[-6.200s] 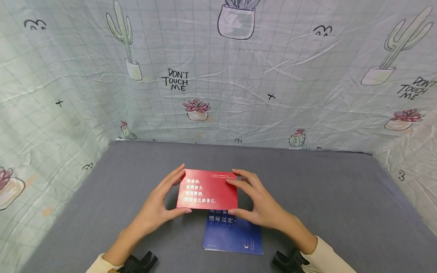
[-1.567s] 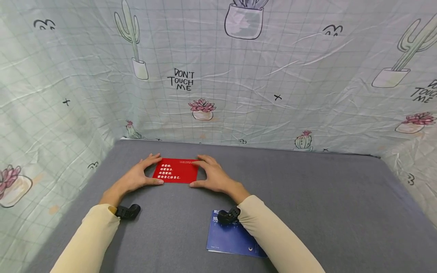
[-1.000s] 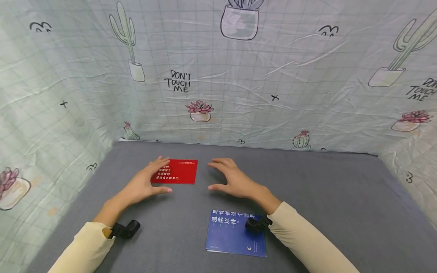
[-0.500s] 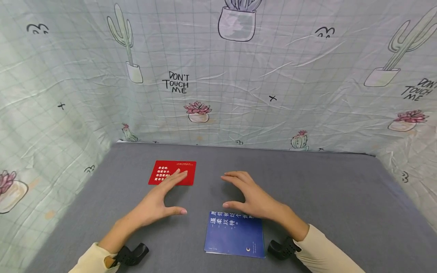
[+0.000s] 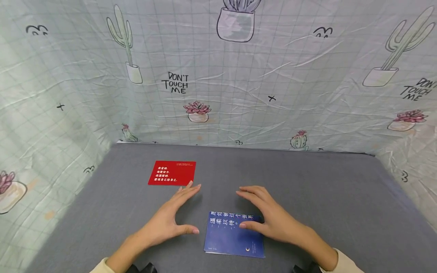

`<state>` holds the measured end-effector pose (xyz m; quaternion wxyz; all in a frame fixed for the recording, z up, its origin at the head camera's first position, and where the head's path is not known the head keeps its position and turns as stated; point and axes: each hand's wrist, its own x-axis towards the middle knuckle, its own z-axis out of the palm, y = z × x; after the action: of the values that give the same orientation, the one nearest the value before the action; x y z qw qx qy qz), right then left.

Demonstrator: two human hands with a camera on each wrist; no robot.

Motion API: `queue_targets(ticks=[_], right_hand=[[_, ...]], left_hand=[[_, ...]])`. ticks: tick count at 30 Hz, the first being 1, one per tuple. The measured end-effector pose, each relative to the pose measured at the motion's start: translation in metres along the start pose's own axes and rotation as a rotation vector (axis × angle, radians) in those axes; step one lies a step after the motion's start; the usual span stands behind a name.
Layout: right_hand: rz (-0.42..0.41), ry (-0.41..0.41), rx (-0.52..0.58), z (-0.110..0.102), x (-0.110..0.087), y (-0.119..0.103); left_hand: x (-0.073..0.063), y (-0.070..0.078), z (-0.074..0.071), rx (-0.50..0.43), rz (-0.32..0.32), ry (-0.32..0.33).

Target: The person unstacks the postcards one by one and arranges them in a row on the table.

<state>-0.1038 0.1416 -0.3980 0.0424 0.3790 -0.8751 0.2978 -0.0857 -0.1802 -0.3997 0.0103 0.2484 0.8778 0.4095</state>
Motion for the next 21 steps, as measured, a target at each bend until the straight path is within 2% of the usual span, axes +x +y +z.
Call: queue_targets(ticks=[5,9,14,18,21], right_hand=[[-0.033,0.034,-0.012,0.001,-0.018,-0.002],[-0.023,0.033,-0.019,0.004,-0.029,-0.003],[0.008,0.022,-0.013,0.011,-0.041,-0.004],[-0.012,0.041,-0.003,0.016,-0.046,-0.003],[-0.041,0.058,0.002,0.019,-0.049,-0.002]], left_hand=[[-0.005,0.003,0.015,-0.003,0.005,-0.034],[-0.009,0.003,0.023,0.006,0.011,-0.059],[-0.013,0.001,0.03,0.003,0.008,-0.096],[-0.015,-0.001,0.033,-0.01,-0.002,-0.135],[-0.014,-0.001,0.036,-0.007,0.016,-0.155]])
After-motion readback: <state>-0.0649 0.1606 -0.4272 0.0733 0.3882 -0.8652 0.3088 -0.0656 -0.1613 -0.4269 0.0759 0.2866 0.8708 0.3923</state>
